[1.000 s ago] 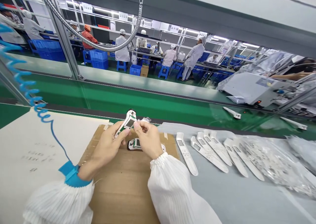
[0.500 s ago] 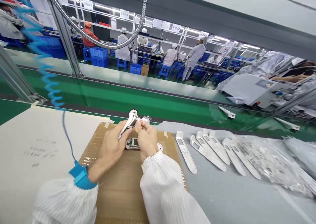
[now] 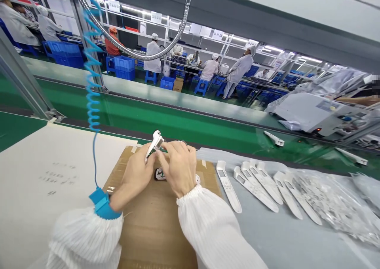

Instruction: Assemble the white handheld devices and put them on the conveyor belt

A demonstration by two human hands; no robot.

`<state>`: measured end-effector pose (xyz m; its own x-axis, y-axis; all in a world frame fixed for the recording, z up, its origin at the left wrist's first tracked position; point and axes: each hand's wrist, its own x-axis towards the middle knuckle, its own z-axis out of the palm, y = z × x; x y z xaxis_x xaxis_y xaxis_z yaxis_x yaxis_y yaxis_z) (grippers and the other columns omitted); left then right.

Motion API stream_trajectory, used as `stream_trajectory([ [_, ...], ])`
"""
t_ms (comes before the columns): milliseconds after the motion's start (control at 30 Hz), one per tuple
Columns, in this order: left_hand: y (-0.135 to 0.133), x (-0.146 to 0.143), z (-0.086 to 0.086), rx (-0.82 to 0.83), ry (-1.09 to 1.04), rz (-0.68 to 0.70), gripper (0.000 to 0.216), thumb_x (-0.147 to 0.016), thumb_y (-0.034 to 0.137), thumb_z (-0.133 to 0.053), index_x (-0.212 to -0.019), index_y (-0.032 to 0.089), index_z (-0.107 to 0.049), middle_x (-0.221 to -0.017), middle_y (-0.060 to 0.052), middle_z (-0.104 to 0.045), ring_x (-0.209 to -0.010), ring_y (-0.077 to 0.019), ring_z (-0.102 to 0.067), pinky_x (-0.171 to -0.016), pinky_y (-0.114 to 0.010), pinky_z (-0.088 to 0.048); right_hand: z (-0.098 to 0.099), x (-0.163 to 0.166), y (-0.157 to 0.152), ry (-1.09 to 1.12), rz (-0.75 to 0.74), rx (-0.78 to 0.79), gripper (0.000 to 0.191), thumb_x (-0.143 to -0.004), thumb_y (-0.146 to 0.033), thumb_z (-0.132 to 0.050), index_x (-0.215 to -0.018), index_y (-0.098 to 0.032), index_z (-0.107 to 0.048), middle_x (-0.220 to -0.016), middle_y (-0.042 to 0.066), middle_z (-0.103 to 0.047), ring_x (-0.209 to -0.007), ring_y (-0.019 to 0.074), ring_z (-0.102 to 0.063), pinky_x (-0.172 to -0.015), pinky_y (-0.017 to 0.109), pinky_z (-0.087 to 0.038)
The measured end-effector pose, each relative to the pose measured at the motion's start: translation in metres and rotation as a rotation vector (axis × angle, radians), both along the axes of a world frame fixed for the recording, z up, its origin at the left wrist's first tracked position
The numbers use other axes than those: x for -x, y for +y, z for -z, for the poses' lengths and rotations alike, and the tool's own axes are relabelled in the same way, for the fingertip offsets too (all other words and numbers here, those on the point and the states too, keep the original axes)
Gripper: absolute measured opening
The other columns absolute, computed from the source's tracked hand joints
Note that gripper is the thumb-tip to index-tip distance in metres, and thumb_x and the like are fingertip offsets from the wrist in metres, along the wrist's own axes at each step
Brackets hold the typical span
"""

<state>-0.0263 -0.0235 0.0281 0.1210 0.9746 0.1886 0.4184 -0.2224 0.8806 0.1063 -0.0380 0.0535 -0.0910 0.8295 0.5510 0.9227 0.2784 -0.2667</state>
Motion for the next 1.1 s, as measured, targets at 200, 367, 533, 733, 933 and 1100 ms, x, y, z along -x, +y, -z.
stream_trajectory([
  [200,-0.009,-0.005,-0.006,0.037,0.095,-0.019,0.031,-0.095,0.018,-0.037,-0.119,0.021,-0.056,-0.105,-0.012,-0.063,-0.091,-0.0269,-0.061,-0.078,-0.034,-0.042,0.007,0.021,-0.004,0.047,0.120,0.004,0.022,-0.096,-0.026,-0.052,-0.088,-0.022,-0.072,-0.086,0.002,-0.073,-0.084,0.0194,-0.061,-0.079,0.035,-0.031],
  [367,-0.007,-0.004,-0.004,0.011,-0.024,0.035,0.033,-0.092,0.015,-0.040,-0.117,0.022,-0.060,-0.108,-0.010,-0.065,-0.097,-0.0259,-0.061,-0.085,-0.034,-0.043,0.006,0.022,0.000,0.140,0.149,0.020,0.019,-0.088,-0.022,-0.055,-0.075,-0.021,-0.069,-0.076,0.002,-0.070,-0.075,0.0183,-0.058,-0.073,0.033,-0.032],
  [533,-0.003,-0.001,-0.004,0.064,-0.160,0.101,0.038,-0.092,0.017,-0.044,-0.126,0.024,-0.059,-0.117,-0.006,-0.067,-0.105,-0.0240,-0.061,-0.092,-0.033,-0.043,0.003,0.002,0.005,0.305,0.279,0.111,0.014,-0.081,-0.027,-0.057,-0.070,-0.022,-0.065,-0.074,0.002,-0.068,-0.070,0.0190,-0.057,-0.067,0.032,-0.033],
  [733,0.003,0.003,-0.003,0.104,-0.174,0.019,0.030,-0.089,0.020,-0.051,-0.117,0.020,-0.063,-0.097,-0.007,-0.069,-0.091,-0.0239,-0.061,-0.081,-0.032,-0.043,0.008,-0.040,0.014,0.466,0.275,0.157,0.023,-0.086,-0.037,-0.051,-0.082,-0.020,-0.067,-0.081,0.004,-0.070,-0.071,0.0195,-0.059,-0.069,0.032,-0.039],
  [933,0.009,0.009,0.001,0.223,-0.310,-0.105,0.009,-0.087,0.024,-0.054,-0.087,0.017,-0.060,-0.068,-0.001,-0.056,-0.061,-0.0151,-0.050,-0.060,-0.026,-0.037,0.019,-0.078,0.053,-0.315,0.168,0.313,0.021,-0.090,-0.019,-0.050,-0.078,-0.018,-0.068,-0.093,0.010,-0.071,-0.088,0.0215,-0.059,-0.072,0.032,-0.034],
  [1100,0.013,0.013,-0.002,0.366,-0.423,-0.095,0.011,-0.085,0.028,-0.054,-0.086,0.017,-0.056,-0.064,0.002,-0.051,-0.057,-0.0113,-0.046,-0.054,-0.023,-0.033,-0.001,-0.093,0.056,-0.363,0.084,0.436,0.021,-0.090,-0.023,-0.053,-0.082,-0.022,-0.072,-0.097,0.006,-0.073,-0.082,0.0201,-0.062,-0.071,0.033,-0.037],
])
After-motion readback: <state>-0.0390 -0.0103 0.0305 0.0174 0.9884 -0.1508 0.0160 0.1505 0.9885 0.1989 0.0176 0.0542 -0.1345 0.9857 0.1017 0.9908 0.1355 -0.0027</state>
